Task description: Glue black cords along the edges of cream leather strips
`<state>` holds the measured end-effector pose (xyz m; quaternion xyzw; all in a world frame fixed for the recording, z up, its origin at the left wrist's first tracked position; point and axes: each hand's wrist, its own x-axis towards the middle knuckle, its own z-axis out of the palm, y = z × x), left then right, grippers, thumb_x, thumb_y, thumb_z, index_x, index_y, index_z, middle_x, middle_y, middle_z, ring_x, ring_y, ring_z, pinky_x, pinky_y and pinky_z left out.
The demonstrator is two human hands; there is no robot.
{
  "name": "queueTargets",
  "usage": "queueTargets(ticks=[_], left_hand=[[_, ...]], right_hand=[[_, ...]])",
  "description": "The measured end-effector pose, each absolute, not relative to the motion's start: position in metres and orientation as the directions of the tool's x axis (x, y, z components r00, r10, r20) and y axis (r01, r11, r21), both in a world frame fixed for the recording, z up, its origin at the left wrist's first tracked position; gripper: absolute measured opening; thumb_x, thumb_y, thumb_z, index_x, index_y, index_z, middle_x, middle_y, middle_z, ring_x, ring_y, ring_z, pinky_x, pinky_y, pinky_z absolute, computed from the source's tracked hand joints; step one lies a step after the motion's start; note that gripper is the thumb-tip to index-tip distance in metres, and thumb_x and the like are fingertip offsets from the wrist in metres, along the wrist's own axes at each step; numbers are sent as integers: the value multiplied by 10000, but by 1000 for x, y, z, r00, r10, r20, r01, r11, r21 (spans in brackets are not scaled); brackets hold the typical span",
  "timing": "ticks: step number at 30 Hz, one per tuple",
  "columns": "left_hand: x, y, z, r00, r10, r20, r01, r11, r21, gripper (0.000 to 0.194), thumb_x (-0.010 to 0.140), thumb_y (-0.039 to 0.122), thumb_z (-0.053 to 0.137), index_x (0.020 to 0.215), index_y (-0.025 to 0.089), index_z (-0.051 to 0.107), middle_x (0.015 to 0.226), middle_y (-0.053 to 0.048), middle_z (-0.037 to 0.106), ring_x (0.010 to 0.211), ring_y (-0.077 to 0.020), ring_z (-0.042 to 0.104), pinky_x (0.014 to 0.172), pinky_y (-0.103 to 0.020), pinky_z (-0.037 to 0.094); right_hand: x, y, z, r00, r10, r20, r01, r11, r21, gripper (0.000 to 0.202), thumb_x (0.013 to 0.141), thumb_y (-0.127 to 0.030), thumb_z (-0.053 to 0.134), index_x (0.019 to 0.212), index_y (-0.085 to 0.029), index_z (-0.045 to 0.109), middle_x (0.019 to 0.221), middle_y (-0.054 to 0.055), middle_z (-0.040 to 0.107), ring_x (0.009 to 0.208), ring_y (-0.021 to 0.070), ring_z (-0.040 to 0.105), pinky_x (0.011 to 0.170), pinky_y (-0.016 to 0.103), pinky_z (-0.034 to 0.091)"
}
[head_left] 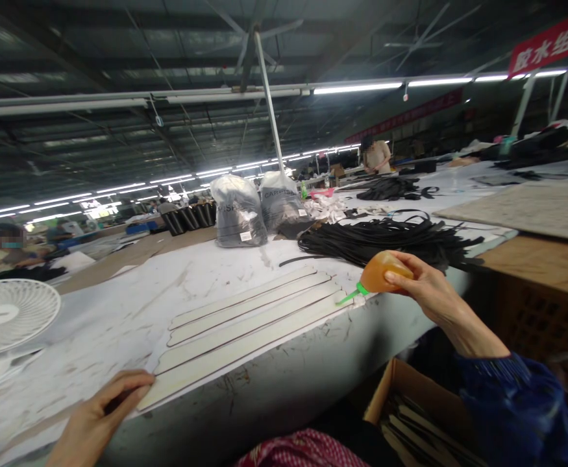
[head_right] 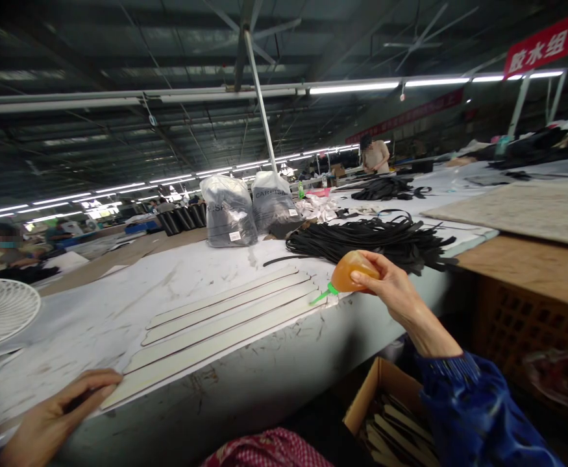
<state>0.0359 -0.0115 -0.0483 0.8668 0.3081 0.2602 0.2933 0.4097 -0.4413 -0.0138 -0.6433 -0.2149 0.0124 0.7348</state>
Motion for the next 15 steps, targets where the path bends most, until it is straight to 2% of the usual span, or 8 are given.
queueTargets(ticks=[5, 11, 15], left_hand=[[37, -11, -47, 684, 682, 258, 379, -635, 673, 501, 520, 725, 667, 737, 281, 750, 920, -32, 713, 970, -296, 638, 975, -385, 472], [41, -21, -42, 633, 732, 250, 417, -595, 687, 591, 421, 806, 634, 652, 273, 737, 883, -53, 702, 935, -316, 641, 987, -426, 457], [38, -18, -41, 670, 709, 221, 414, -604, 681, 556, 491, 773, 634, 710, 273, 737, 926, -40, 706, 989, -307, 630, 1018, -410, 430]], right_hand=[[415, -452, -11, 921, 255, 293, 255, 172, -951, 573, 537, -387, 843, 1060, -260, 646, 1030, 64, 678, 893, 269, 650, 617, 332, 574], [418, -462, -8, 932, 237, 276, 238, 178, -955, 466, 604, -328, 816, 1038, -260, 659, 1089, 113, 662, 930, 272, 643, 625, 288, 541], [416, -453, -13, 930, 244, 274, 228, 200, -953, 496, 588, -349, 825, 1047, -261, 656, 1058, 86, 672, 915, 257, 649, 626, 279, 549]])
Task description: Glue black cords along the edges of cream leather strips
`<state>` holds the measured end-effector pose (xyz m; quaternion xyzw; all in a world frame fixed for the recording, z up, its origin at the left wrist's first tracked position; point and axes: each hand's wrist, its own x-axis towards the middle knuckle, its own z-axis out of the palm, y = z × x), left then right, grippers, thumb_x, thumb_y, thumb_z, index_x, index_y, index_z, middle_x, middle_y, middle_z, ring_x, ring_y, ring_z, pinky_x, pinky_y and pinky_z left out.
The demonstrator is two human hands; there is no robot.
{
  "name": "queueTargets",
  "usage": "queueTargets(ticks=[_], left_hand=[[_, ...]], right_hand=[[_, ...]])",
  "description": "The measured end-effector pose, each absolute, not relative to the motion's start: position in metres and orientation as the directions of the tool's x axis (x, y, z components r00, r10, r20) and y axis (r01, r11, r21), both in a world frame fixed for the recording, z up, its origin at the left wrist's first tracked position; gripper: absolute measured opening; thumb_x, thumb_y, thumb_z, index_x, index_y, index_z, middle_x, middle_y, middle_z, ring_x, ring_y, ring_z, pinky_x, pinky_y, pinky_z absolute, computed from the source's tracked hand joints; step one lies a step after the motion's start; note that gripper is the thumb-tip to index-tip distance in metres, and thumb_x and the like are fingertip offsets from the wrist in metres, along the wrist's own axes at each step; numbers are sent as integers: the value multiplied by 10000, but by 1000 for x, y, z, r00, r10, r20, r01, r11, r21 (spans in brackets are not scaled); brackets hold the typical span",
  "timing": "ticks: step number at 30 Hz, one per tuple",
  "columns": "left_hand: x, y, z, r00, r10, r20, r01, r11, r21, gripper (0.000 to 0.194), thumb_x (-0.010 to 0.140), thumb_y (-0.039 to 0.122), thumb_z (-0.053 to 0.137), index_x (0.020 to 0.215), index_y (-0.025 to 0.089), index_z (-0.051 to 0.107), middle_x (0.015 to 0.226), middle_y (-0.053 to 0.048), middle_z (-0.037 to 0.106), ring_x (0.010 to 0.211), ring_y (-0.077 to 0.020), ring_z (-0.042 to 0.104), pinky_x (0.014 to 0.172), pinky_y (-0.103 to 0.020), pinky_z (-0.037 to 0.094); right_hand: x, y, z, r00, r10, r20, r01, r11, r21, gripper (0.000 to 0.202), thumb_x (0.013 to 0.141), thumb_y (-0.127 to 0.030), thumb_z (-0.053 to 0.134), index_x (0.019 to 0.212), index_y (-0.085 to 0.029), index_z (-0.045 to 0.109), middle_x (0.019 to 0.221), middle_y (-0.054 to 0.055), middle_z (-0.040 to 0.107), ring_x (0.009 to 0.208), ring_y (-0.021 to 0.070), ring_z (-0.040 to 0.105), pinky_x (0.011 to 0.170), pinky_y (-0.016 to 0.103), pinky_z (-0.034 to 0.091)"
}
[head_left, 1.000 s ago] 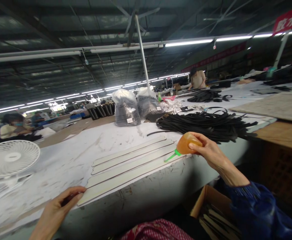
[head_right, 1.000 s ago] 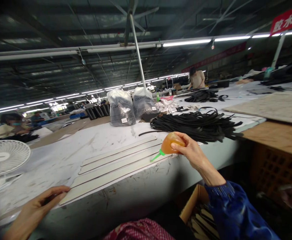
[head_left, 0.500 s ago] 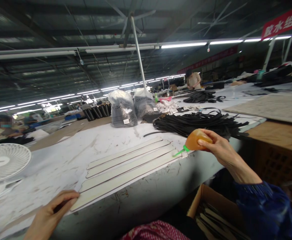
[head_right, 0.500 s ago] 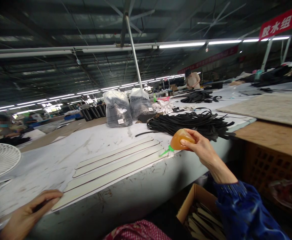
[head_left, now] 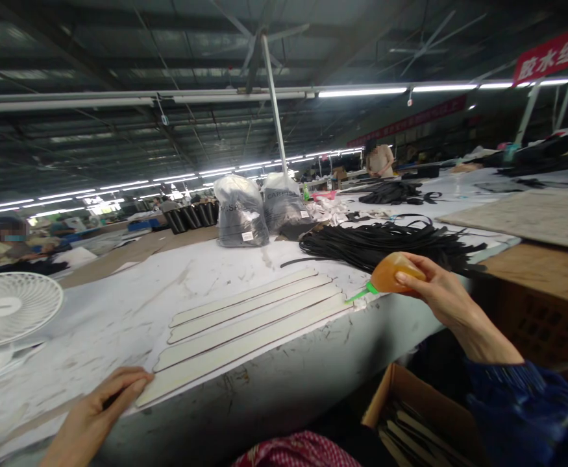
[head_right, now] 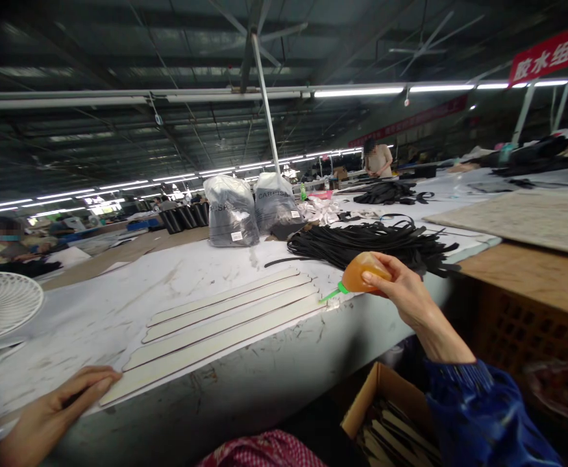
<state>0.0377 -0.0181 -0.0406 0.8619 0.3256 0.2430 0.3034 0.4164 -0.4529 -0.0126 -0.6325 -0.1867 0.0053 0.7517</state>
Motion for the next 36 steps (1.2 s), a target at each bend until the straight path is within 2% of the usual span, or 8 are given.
queueTargets(ticks=[4, 6, 12, 14, 17, 24, 30, 36], left_hand=[[35, -10, -43, 725, 659, 200, 398, -637, 660, 472, 611, 695, 625, 794, 275, 736, 976, -20, 708, 1020, -287, 623, 1020, -382, 428], [34, -11, -43, 713, 669, 210, 403, -635, 659, 463, 627, 680, 621, 810, 270, 737, 983, -19, 710, 1021, -287, 621, 1015, -383, 428], [33, -34, -31, 541, 774, 328, 367, -569, 736, 479, 628, 635, 626, 834, 213, 718, 892, -46, 709, 918, -262, 620, 833, -344, 492], [36, -37, -26, 480, 789, 383, 311, -561, 767, 419, 640, 574, 641, 810, 197, 711, 861, -45, 704, 851, -232, 616, 786, -318, 485], [47, -30, -24, 468, 811, 352, 273, -511, 815, 338, 640, 475, 658, 801, 182, 708, 807, -45, 708, 784, -213, 606, 768, -322, 463], [79, -9, -42, 548, 779, 304, 184, -466, 865, 296, 585, 374, 666, 792, 164, 676, 777, -66, 727, 771, -219, 649, 749, -326, 473], [81, -10, -48, 577, 763, 290, 141, -444, 885, 282, 594, 350, 660, 804, 161, 657, 760, -59, 725, 761, -213, 660, 764, -337, 480], [80, -10, -48, 585, 757, 293, 143, -452, 881, 281, 572, 301, 674, 816, 162, 659, 772, -54, 718, 763, -208, 653, 758, -331, 470]], right_hand=[[405, -424, -16, 922, 310, 230, 142, 281, -949, 563, 547, -393, 844, 1053, -249, 644, 1038, 60, 675, 906, 264, 657, 624, 323, 583], [394, -402, -16, 905, 375, 203, 64, 351, -934, 526, 576, -406, 832, 1038, -240, 642, 1062, 63, 672, 931, 275, 657, 670, 365, 598], [354, -326, -3, 785, 585, 205, -157, 507, -847, 427, 636, -359, 815, 996, -210, 640, 1076, 66, 671, 1006, 277, 644, 879, 442, 557], [340, -297, 2, 753, 627, 201, -212, 520, -827, 439, 612, -339, 832, 979, -205, 632, 1068, 60, 669, 992, 270, 649, 872, 432, 563], [316, -254, 5, 717, 674, 181, -263, 501, -825, 508, 572, -333, 850, 997, -209, 601, 1033, 45, 665, 924, 247, 666, 806, 414, 589], [265, -174, -8, 690, 702, 176, -153, 379, -913, 659, 508, -376, 835, 1078, -223, 542, 1005, 31, 639, 908, 230, 644, 638, 327, 588], [253, -143, -24, 650, 720, 243, -44, 354, -934, 667, 503, -404, 813, 1076, -215, 528, 1029, 46, 621, 953, 243, 624, 704, 353, 569], [253, -137, -33, 633, 734, 246, -34, 343, -939, 701, 503, -412, 814, 1106, -220, 513, 1048, 50, 607, 949, 249, 621, 686, 358, 565]])
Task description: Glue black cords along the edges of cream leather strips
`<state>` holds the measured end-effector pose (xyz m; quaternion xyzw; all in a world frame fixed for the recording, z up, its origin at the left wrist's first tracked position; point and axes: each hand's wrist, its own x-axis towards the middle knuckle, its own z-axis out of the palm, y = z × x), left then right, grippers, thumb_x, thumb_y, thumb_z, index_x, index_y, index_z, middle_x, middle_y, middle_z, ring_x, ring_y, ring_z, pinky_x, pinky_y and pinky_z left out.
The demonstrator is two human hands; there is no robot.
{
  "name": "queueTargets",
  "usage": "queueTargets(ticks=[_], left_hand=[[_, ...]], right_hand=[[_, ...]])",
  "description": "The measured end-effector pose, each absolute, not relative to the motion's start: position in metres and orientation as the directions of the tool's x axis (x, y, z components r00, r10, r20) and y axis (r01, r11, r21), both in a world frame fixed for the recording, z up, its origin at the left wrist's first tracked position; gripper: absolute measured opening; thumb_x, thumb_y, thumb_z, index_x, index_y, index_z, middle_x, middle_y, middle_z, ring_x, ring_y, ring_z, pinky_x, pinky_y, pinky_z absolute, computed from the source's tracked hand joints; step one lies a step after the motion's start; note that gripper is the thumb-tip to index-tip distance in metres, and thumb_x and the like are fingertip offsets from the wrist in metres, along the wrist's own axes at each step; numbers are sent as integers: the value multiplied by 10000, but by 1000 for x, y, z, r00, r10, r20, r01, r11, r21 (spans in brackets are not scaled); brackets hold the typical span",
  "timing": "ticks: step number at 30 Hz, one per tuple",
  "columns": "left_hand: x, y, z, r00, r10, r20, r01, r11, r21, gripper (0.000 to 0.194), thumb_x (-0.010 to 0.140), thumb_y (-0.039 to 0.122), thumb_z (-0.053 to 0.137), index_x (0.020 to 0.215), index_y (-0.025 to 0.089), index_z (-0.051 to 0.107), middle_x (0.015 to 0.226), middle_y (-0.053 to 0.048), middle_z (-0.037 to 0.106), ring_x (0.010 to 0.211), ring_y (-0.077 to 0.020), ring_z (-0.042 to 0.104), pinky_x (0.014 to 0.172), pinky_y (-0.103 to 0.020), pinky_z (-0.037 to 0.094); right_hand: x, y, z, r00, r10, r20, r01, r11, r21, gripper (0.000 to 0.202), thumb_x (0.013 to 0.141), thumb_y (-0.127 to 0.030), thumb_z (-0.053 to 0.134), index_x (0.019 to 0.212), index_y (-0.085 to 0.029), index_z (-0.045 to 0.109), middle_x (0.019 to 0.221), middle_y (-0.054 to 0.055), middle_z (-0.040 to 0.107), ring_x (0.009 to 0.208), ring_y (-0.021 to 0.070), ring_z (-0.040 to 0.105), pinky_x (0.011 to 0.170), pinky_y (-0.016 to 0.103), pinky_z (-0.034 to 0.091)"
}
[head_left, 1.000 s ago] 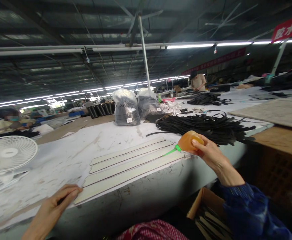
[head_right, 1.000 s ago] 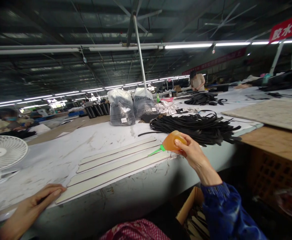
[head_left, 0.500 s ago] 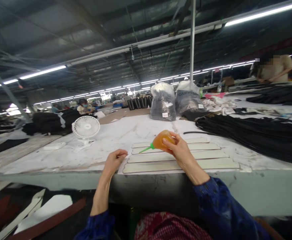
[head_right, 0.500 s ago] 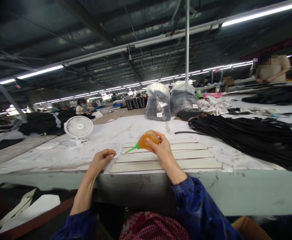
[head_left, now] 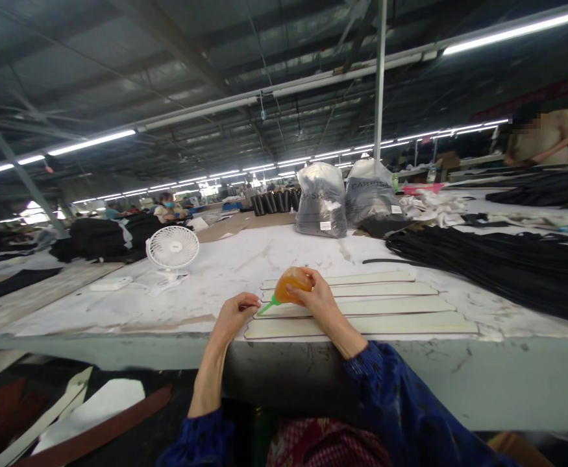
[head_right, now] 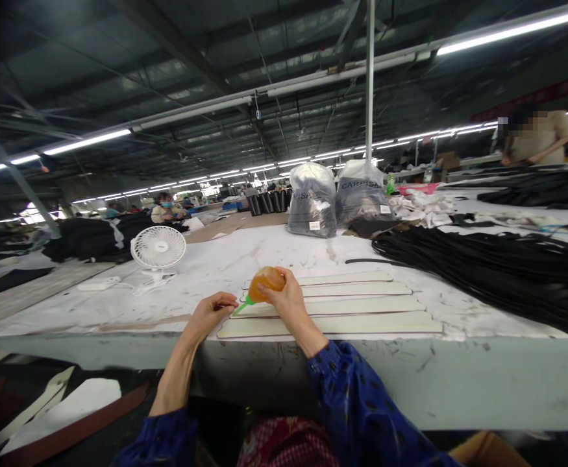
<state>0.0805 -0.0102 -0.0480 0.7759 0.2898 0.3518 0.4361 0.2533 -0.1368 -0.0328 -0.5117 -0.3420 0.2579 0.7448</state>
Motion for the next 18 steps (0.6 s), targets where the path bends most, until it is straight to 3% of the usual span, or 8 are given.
queueTargets(ticks=[8, 18], left_hand=[[81, -9, -49, 580, 761, 292, 157, -456, 876, 287, 551, 298, 669, 804, 164, 656, 777, -61, 714, 766, -212, 646, 743, -329, 460], [80, -10, -46, 588, 760, 277, 179, -456, 872, 285, 543, 298, 671, 797, 170, 655, 781, -56, 718, 764, -211, 646, 740, -330, 463]], right_hand=[[267, -151, -31, 637, 700, 323, 85, 353, -932, 657, 523, -418, 813, 1085, -211, 543, 998, 35, 624, 924, 233, 620, 799, 398, 535], [279, -189, -11, 617, 725, 307, 64, 342, -937, 614, 540, -372, 794, 1066, -189, 534, 1029, 60, 615, 912, 223, 617, 743, 354, 540]])
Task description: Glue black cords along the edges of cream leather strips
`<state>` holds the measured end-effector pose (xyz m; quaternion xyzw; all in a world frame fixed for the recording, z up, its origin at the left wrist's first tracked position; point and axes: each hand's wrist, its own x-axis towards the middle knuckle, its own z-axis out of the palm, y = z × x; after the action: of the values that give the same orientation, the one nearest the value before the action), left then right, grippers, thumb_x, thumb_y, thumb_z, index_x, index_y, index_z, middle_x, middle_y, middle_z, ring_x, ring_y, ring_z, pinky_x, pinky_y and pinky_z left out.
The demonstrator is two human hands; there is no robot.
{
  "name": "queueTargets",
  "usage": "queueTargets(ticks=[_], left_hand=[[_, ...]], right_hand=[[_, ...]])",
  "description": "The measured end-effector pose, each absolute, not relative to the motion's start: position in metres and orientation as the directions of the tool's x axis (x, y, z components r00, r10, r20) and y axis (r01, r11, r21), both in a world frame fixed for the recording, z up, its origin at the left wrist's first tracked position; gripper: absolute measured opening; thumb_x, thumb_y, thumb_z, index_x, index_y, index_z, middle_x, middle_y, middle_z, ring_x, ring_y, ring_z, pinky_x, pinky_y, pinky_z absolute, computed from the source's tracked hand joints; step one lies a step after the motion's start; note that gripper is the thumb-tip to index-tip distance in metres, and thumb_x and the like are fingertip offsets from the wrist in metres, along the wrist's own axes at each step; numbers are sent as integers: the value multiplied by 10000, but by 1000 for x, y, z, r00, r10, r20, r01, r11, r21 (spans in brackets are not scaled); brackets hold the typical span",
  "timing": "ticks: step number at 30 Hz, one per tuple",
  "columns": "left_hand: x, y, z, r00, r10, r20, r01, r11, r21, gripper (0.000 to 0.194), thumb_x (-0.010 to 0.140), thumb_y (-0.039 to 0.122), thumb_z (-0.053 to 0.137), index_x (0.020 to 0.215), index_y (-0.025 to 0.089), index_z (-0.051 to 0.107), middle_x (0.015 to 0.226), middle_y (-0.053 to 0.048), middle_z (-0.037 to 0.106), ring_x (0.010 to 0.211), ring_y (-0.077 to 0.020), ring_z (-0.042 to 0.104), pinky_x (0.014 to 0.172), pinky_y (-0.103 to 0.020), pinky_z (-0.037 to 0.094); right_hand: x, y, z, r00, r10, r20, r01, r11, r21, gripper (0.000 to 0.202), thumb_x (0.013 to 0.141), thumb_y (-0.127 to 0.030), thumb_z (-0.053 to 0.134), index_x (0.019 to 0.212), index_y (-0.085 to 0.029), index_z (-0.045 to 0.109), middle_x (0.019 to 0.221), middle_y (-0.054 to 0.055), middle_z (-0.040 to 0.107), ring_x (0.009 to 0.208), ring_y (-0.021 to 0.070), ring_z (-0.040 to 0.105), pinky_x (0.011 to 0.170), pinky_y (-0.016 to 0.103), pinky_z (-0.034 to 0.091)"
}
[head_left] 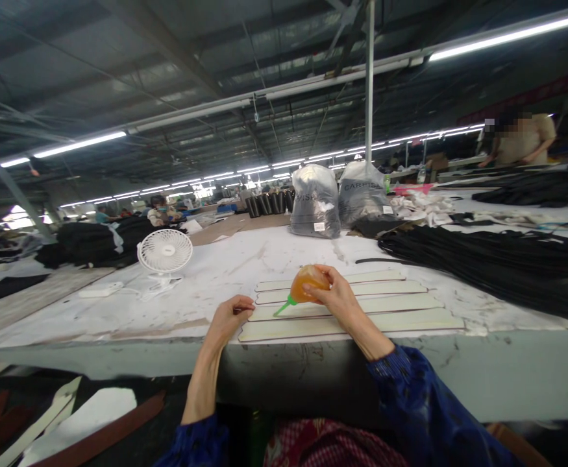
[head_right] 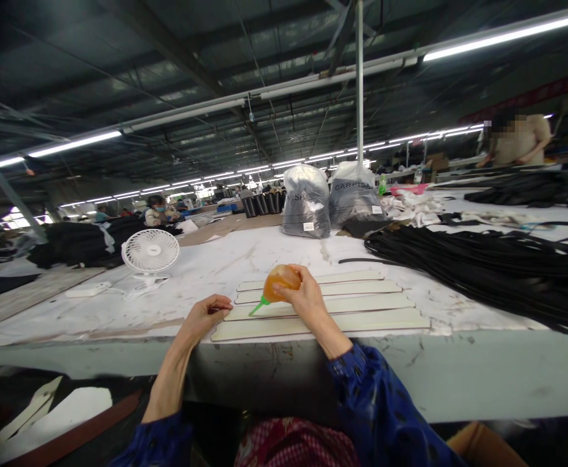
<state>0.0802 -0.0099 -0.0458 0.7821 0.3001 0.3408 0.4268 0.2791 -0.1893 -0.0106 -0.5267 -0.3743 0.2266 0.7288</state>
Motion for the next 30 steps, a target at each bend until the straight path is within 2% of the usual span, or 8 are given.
queueTargets(ticks=[6, 11, 30], left_hand=[[80, -9, -46, 588, 761, 274, 185, -456, 871, 292, 543, 301, 679, 802, 171, 657, 792, -59, 724, 773, -213, 652, 747, -329, 468], [80, -10, -44, 587, 763, 271, 197, -459, 866, 290, 540, 311, 690, 793, 172, 661, 787, -61, 728, 757, -215, 654, 727, -327, 469], [78, -7, -46, 603, 747, 280, 192, -477, 858, 328, 559, 356, 717, 821, 166, 663, 802, -75, 722, 780, -220, 652, 759, -340, 479]], right_hand=[[293, -204, -11, 625, 726, 286, 36, 340, -940, 633, 534, -382, 805, 1071, -197, 525, 1057, 64, 620, 938, 227, 618, 728, 337, 550], [307, -210, -15, 666, 691, 282, 40, 345, -938, 650, 492, -398, 821, 1044, -197, 543, 999, 58, 650, 930, 253, 633, 728, 366, 560], [345, -265, -9, 729, 635, 256, 105, 266, -958, 604, 542, -408, 825, 1055, -201, 582, 962, 55, 670, 896, 242, 649, 666, 327, 556]])
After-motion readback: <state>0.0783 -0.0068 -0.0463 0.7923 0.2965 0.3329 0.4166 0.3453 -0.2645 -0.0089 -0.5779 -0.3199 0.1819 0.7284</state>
